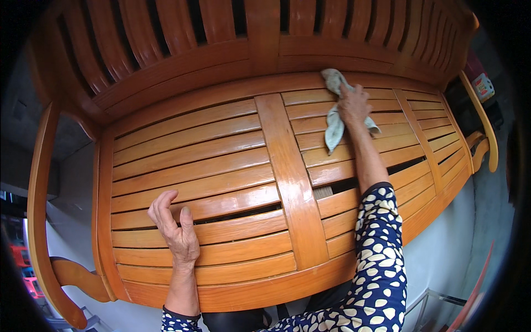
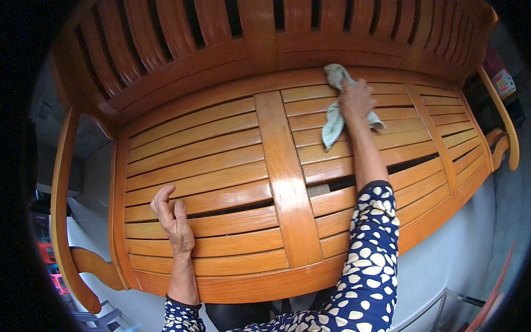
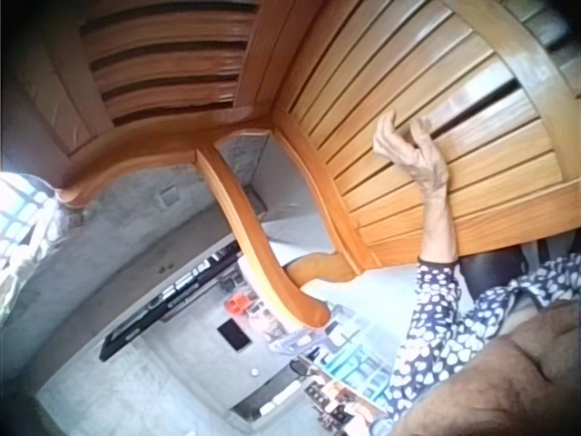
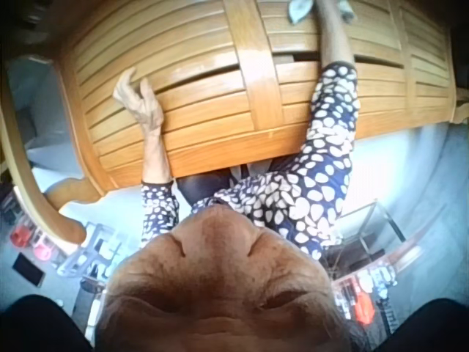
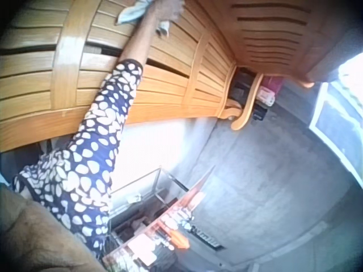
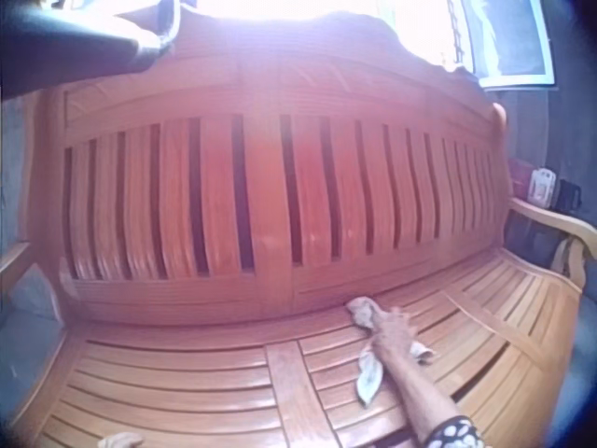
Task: The person wipes a wooden bench with a white cloth. They clean the armrests, seat slats, and backrest, moving methodically from one section to another. The person adjusts the cloth occasionally to ensure thorough cleaning of the wooden surfaces.
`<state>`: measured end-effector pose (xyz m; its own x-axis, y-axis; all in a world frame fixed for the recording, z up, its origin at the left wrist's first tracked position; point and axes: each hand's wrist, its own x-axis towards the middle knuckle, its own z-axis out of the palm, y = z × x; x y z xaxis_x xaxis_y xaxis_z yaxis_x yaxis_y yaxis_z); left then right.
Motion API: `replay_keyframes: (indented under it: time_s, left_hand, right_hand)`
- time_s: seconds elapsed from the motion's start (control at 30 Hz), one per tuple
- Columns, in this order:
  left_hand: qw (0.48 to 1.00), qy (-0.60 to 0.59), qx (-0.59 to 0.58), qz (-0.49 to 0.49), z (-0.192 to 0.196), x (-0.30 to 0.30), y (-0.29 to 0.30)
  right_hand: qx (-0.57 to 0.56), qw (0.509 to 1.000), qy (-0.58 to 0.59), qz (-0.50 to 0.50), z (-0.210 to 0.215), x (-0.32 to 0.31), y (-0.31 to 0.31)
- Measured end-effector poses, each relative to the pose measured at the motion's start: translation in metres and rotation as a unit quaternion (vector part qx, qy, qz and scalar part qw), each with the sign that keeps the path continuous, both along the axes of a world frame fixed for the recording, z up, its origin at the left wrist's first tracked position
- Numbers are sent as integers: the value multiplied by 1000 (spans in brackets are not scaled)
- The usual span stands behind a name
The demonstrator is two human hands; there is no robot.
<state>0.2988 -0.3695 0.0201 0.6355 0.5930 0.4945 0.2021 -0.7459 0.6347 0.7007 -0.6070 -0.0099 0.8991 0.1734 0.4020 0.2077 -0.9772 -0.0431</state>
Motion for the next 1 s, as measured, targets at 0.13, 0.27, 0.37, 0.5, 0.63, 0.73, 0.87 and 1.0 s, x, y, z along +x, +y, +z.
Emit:
replay_keyframes:
  time_s: [0.13, 0.27, 0.37, 0.5, 0.63, 0.73, 0.87, 1.0]
  left_hand:
    - [1000, 27, -1, -2, 3, -2, 3]
    - [999, 38, -3, -26, 4, 6, -4]
    - [996, 66, 31, -49, 3, 7, -4]
    - [991, 97, 32, -88, 1, 10, -6]
    - [984, 119, -9, -131, 1, 6, -9]
    - [982, 117, -34, -146, 2, 1, -6]
    - [959, 218, 2, -179, 10, 2, -11]
    - [936, 291, 77, -183, 7, 1, -12]
  right_hand:
    - [30, 978, 100, -180, 13, 8, -55]
    - [25, 980, 107, -165, 10, -4, -55]
    - [2, 997, 72, -14, -10, -26, -34]
    - [26, 985, 114, 127, -6, -86, 12]
    - [25, 948, 143, 284, 4, -156, 59]
    - [-15, 895, 158, 416, 30, -225, 102]
    - [-21, 848, 37, 528, 30, -254, 97]
    - [7, 927, 71, 369, 21, -179, 62]
